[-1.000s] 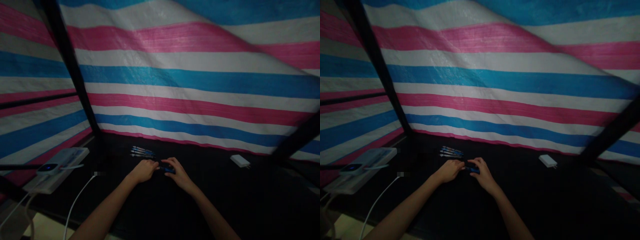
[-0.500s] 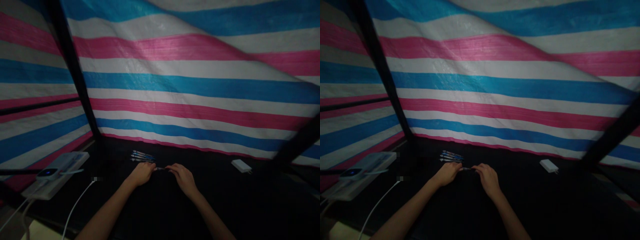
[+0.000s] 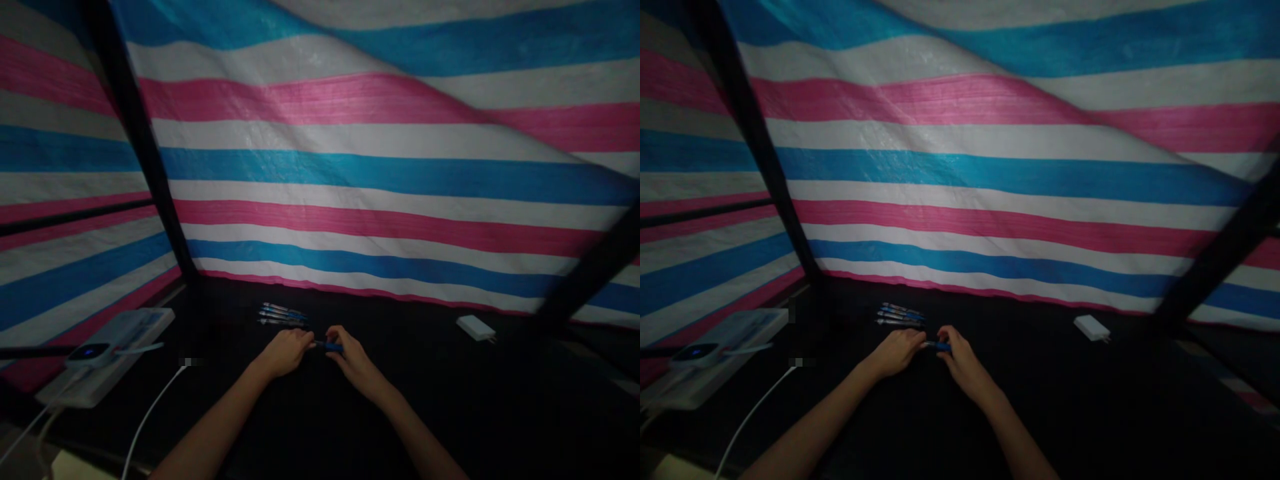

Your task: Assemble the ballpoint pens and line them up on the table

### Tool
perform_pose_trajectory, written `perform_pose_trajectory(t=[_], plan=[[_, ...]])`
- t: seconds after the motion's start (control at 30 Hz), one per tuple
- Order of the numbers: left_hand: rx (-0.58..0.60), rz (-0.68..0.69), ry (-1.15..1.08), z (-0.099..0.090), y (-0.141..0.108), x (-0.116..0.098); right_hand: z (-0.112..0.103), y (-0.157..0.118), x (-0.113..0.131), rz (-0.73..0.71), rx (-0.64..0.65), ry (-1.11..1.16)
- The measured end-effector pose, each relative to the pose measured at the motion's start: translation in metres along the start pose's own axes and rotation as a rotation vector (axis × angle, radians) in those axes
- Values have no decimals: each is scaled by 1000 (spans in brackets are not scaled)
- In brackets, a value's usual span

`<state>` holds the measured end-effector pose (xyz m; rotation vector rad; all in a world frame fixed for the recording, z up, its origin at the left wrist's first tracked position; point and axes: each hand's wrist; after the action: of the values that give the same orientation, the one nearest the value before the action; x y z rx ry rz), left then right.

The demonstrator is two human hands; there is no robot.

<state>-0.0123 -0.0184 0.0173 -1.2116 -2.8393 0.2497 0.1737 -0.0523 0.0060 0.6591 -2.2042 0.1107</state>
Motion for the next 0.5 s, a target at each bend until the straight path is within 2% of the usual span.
perform_pose_trajectory(t=[0.13,0.27,0.43,0.5], plan=[[-16,3,-1,-2,0,0,-8,-2,4,81,73,-36],[-28,-24,-20,-6,-1,1,-17,-4,6,69,-20,-160],[-31,-23,-25,-4,-2,3,-18,-5,6,147,65,-171],[-37,-22,-24,-3,-1,4,-18,-5,6,146,43,-172]])
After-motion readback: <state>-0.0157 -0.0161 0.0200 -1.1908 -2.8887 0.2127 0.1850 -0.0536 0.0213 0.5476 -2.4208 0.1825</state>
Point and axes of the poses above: each hand's wrist, its own y-axis towards the middle knuckle, its own z-axis out of the palm, x = y × z, and after that the axes turned 15 degrees about x, right-handed
